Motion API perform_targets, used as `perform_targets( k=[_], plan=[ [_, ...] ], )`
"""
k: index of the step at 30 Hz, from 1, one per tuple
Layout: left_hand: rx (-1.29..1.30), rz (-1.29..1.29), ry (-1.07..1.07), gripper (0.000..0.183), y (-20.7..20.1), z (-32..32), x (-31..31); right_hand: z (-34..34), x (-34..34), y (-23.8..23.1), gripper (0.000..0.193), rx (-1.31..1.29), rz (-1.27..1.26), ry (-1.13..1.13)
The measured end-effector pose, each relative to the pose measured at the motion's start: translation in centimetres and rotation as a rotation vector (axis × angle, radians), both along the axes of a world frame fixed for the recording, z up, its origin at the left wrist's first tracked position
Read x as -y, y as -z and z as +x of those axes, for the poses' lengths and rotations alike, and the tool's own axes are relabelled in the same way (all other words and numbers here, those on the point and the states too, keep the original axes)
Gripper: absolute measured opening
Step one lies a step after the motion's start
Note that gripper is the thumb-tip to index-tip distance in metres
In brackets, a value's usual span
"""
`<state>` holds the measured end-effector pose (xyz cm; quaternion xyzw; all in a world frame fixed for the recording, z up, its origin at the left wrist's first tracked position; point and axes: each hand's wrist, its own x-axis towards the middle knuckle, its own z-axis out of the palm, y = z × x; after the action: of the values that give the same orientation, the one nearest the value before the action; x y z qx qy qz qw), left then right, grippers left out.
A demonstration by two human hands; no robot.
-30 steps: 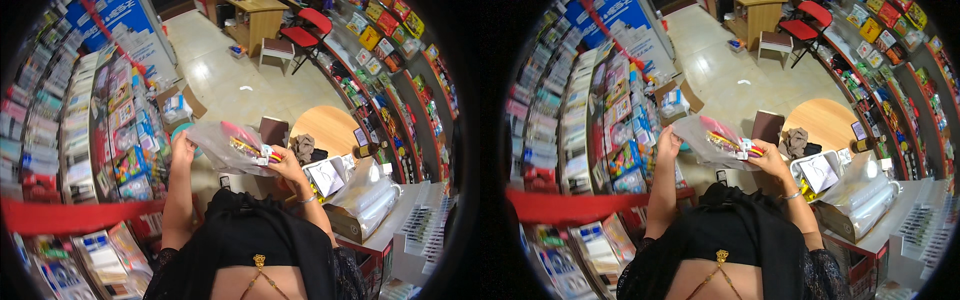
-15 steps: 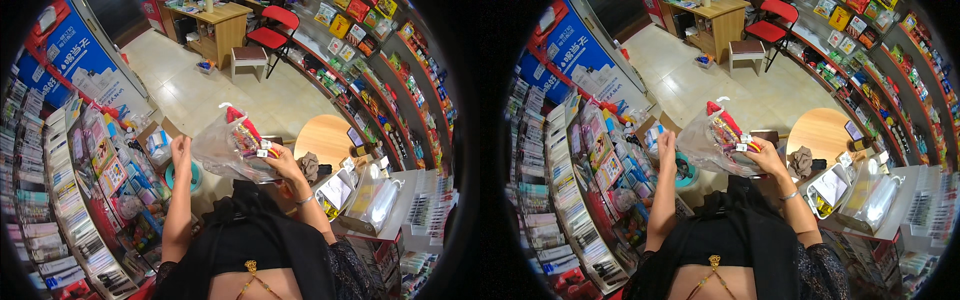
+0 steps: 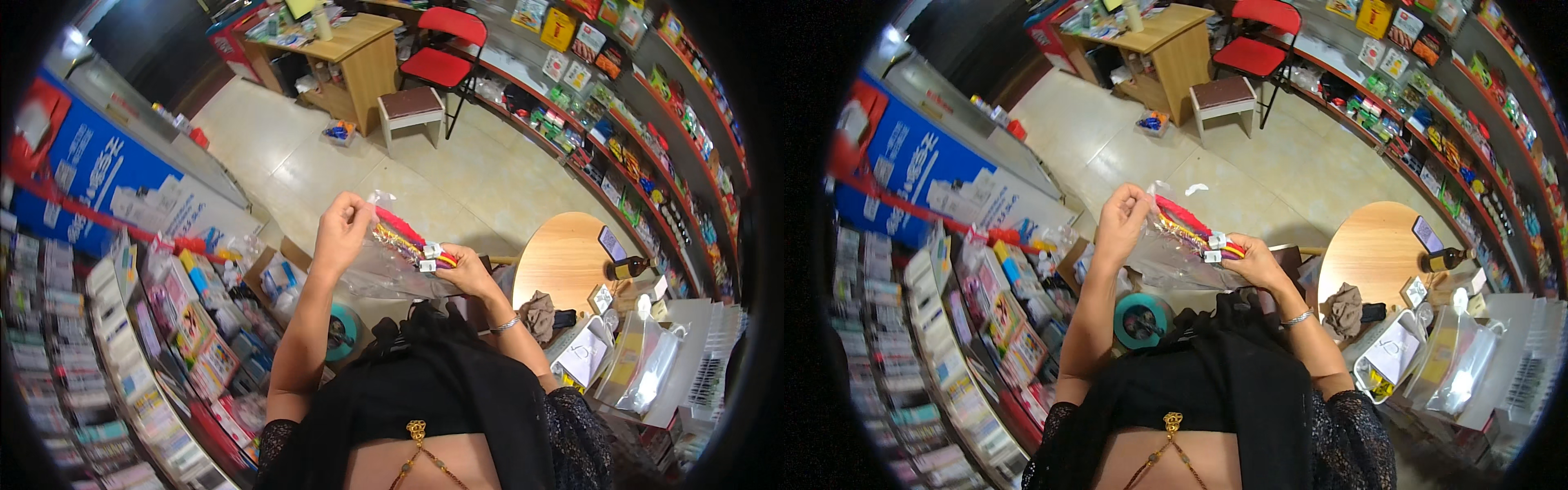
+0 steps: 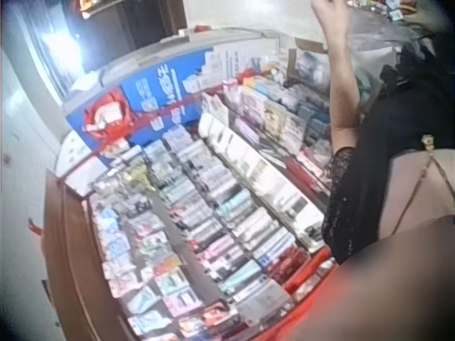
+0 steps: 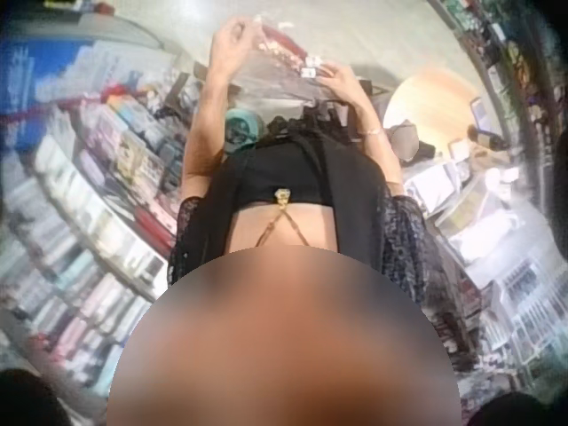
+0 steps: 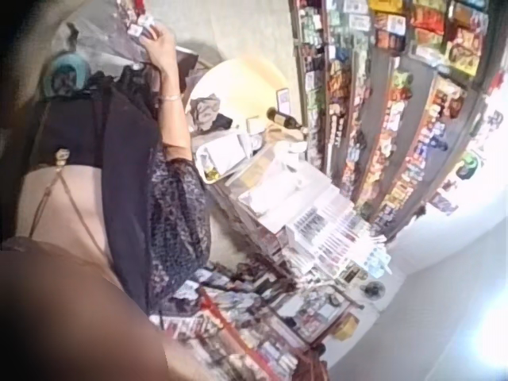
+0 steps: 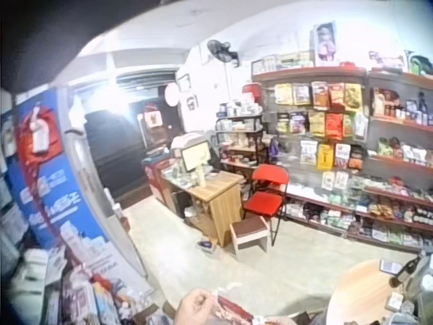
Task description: The person unpacks several colorful headbands from a plastic bag and attaches small white tags to each one. They handle purple, pink, yellow, and red headbands one at a time, affixing tags and placing the finished items on a round table in a convenience store.
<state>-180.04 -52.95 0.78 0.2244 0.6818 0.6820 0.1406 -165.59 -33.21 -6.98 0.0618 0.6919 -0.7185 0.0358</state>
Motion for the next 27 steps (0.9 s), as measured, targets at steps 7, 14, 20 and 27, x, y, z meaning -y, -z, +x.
perform_targets(
  k=[7,14,20,27],
  plan=[
    [0.584,0.364,0.053,0.005,1.0,-9.9,-6.0,-6.2,-6.8,0.1,0.026,-0.065,-0.047,0.201],
    [0.131,0.014,0.275,0.023,0.5,-16.4,-14.1,-10.5,-11.2,0.8,0.029,-0.025,-0.054,0.308],
    [-0.174,-0.323,0.508,0.013,1.4,-25.9,-21.0,-15.0,-13.3,0.7,0.024,0.020,0.099,0.388],
    [0.284,-0.299,0.613,0.012,4.5,-36.5,-29.3,-20.7,-14.0,-1.1,0.027,-0.049,0.046,0.735]
  ],
)
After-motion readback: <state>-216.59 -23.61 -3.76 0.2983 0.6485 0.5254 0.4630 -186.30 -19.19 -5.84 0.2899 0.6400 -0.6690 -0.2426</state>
